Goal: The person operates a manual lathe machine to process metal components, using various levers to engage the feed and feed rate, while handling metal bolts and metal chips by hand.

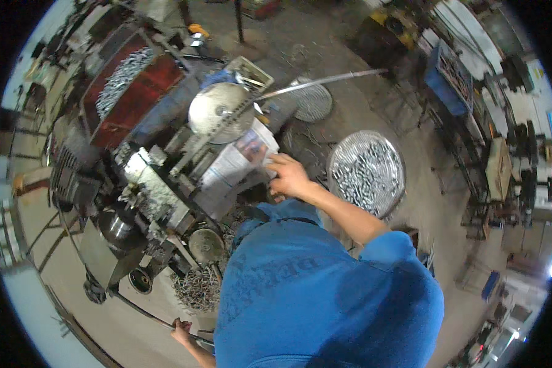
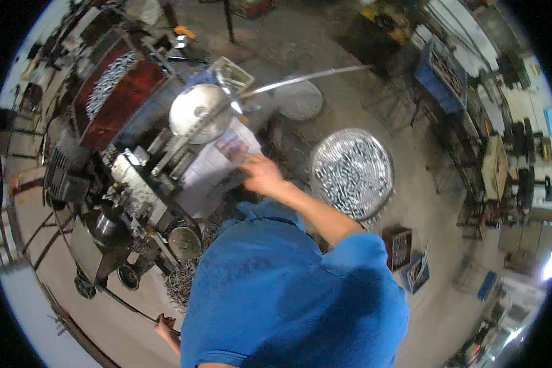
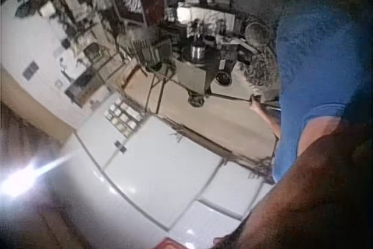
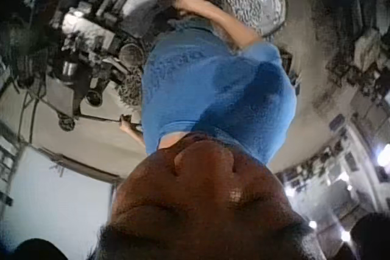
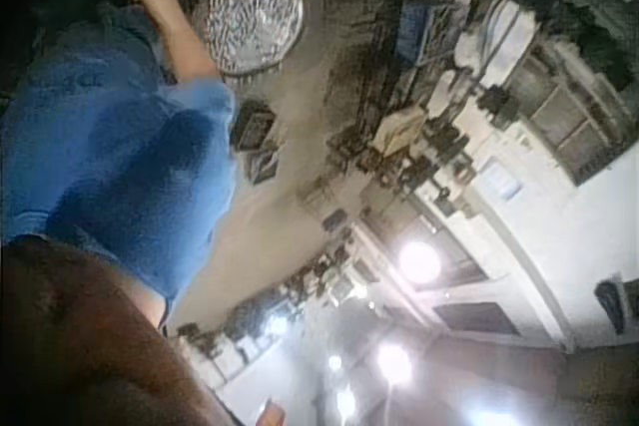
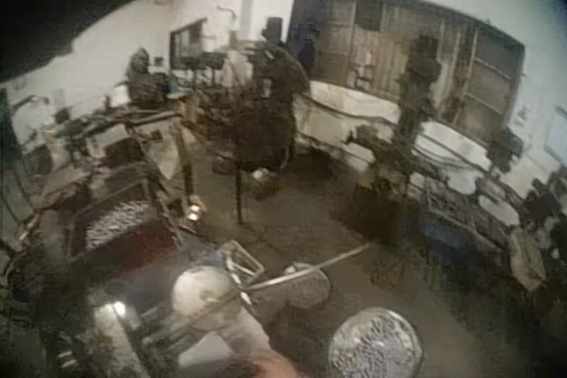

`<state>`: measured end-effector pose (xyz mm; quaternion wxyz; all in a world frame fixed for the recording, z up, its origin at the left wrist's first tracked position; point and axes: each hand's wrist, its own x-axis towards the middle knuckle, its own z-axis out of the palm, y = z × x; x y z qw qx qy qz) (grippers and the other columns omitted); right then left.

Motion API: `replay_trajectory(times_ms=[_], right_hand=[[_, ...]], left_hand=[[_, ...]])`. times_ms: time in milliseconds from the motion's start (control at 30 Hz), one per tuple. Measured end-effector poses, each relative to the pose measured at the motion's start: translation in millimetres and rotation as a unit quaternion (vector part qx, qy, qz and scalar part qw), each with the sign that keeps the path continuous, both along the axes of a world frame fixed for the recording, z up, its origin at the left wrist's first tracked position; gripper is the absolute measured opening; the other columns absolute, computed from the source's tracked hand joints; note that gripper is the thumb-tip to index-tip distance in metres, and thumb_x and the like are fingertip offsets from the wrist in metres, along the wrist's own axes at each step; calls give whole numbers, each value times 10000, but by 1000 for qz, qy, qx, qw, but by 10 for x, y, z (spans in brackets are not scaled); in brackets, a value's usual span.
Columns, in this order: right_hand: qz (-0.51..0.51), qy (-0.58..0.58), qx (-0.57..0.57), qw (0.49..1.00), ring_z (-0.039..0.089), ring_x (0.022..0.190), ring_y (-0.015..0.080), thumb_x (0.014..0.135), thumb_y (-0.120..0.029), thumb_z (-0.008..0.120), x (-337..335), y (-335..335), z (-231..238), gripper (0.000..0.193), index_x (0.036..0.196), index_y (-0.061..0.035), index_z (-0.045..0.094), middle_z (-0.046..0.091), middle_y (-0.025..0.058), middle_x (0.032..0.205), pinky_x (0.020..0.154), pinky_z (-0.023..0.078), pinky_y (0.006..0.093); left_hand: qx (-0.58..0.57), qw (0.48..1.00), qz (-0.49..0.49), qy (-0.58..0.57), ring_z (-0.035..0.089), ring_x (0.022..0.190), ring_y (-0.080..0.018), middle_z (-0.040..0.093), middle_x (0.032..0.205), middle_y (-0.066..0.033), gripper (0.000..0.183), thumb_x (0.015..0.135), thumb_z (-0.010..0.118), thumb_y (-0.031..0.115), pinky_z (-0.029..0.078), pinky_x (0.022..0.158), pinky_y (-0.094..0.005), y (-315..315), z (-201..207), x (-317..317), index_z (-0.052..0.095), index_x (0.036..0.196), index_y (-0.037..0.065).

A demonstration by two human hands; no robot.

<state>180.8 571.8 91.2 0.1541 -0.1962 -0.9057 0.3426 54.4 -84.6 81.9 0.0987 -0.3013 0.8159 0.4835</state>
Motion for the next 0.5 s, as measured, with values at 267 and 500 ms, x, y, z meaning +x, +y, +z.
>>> replay_trajectory(times_ms=[267,500], right_hand=[[-253,-392,57,883,503,1096,289,594,-212,657,2198,340,-965,400,945,-21,634,499,151,1228,916,420,345],[-124,-437,66,888,426,1190,290,633,-189,610,2050,865,-1154,434,1020,7,620,448,137,1296,997,339,365]], left_hand=[[-55,994,-77,-61,538,407,-187,544,529,-117,130,803,548,100,418,373,-279,183,279,71,541,805,-30],[-115,989,-68,-58,551,396,-200,545,517,-108,170,805,529,115,391,345,-274,54,152,90,529,805,-55]])
